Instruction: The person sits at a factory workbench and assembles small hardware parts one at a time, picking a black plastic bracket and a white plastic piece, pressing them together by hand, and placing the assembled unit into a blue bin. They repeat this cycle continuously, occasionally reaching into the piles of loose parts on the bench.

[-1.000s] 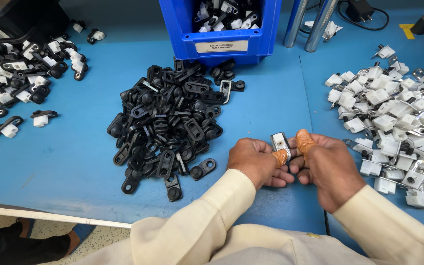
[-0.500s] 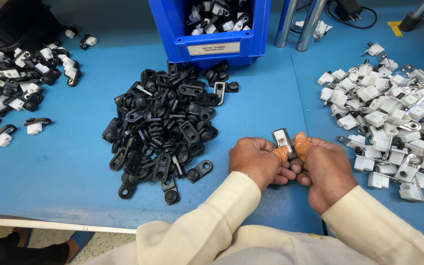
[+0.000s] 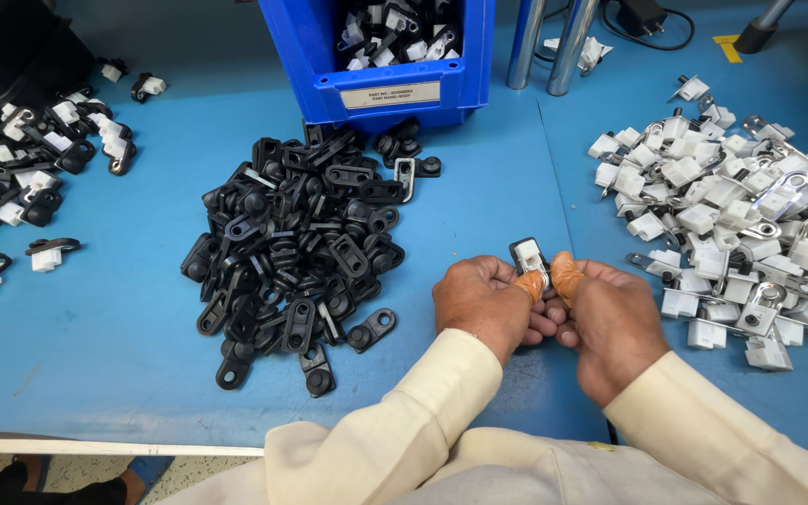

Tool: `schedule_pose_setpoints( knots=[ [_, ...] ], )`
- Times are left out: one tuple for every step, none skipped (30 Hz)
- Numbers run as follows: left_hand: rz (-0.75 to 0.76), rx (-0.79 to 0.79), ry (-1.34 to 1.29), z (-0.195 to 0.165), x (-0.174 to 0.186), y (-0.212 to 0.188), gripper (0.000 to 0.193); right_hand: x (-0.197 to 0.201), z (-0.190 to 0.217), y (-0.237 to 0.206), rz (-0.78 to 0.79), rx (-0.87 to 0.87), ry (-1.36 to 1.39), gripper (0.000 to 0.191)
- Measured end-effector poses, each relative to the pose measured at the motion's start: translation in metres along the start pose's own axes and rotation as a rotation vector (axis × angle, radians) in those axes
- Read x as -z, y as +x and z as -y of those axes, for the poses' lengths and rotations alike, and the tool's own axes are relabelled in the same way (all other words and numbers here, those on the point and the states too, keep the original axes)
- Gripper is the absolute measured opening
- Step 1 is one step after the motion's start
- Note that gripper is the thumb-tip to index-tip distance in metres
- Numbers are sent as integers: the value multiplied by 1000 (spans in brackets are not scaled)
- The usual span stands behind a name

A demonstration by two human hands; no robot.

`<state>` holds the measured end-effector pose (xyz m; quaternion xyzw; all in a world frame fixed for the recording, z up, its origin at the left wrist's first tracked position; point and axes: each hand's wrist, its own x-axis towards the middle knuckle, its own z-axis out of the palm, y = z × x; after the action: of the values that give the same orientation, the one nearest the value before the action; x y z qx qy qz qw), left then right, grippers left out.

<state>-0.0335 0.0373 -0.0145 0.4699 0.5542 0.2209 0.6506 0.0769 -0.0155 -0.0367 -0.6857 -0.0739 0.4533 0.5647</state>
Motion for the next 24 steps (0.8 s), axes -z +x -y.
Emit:
schedule_pose_setpoints(
  knots=[
    [1, -9, 1, 0, 0, 0, 16, 1, 1, -2, 15, -21, 4, 20],
    [11, 6, -16, 0, 0, 0, 17, 4, 3, -3, 27, -42, 6, 23],
    [20, 21, -35, 0, 1, 1, 18, 7, 5, -4, 41, -61, 7, 26],
    [27, 35, -54, 1, 1, 3, 19, 10, 5, -6, 65, -66, -2, 28],
    [36, 49, -75, 1, 2, 4, 17, 14, 6, -7, 89, -71, -9, 29],
    [45, 64, -95, 2, 2, 5, 15, 16, 6, -7, 112, -77, -17, 31],
    [53, 79, -115, 2, 2, 6, 14, 17, 5, -6, 120, -62, -50, 27],
    [48, 76, -119, 3, 2, 7, 14, 17, 4, -4, 127, -46, -83, 22],
    [45, 73, -122, 4, 0, 7, 15, 17, 2, -2, 134, -29, -116, 18],
    [42, 69, -125, 4, -1, 7, 16, 13, 0, 1, 104, 14, -100, 15],
    [14, 41, -120, 5, -4, 7, 11, 8, -3, 3, 73, 56, -84, 18],
    [-15, 14, -115, 6, -6, 6, 8, 6, -5, 4, 43, 99, -68, 25],
    [-45, -14, -110, 6, -7, 6, 8, 4, -6, 3, 24, 82, -27, 16],
    [-41, -10, -108, 6, -8, 5, 8, 3, -6, 3, 5, 64, 13, 17],
    [-39, -5, -107, 6, -8, 5, 10, 3, -6, 2, -13, 45, 52, 26],
    [-35, -1, -106, 6, -8, 4, 12, 5, -5, 0, 24, 7, 51, 27],
    [-23, 2, -129, 6, -7, 4, 13, 10, -1, -1, 59, -29, 48, 28],
    [-10, 4, -154, 5, -7, 3, 14, 13, 2, -1, 93, -65, 44, 29],
    [1, 5, -178, 5, -7, 3, 15, 16, 4, -2, 110, -65, 12, 29],
    [5, 21, -188, 5, -6, 2, 13, 19, 5, -3, 128, -66, -20, 28],
    [10, 37, -195, 5, -6, 2, 11, 21, 6, -3, 145, -66, -50, 28],
    [15, 53, -204, 6, -6, 1, 10, 23, 6, -3, 149, -50, -57, 25],
    [17, 57, -212, 6, -6, 1, 9, 24, 6, -2, 154, -33, -65, 22],
    [20, 62, -221, 6, -6, 0, 7, 24, 5, -1, 158, -17, -73, 19]
  ],
)
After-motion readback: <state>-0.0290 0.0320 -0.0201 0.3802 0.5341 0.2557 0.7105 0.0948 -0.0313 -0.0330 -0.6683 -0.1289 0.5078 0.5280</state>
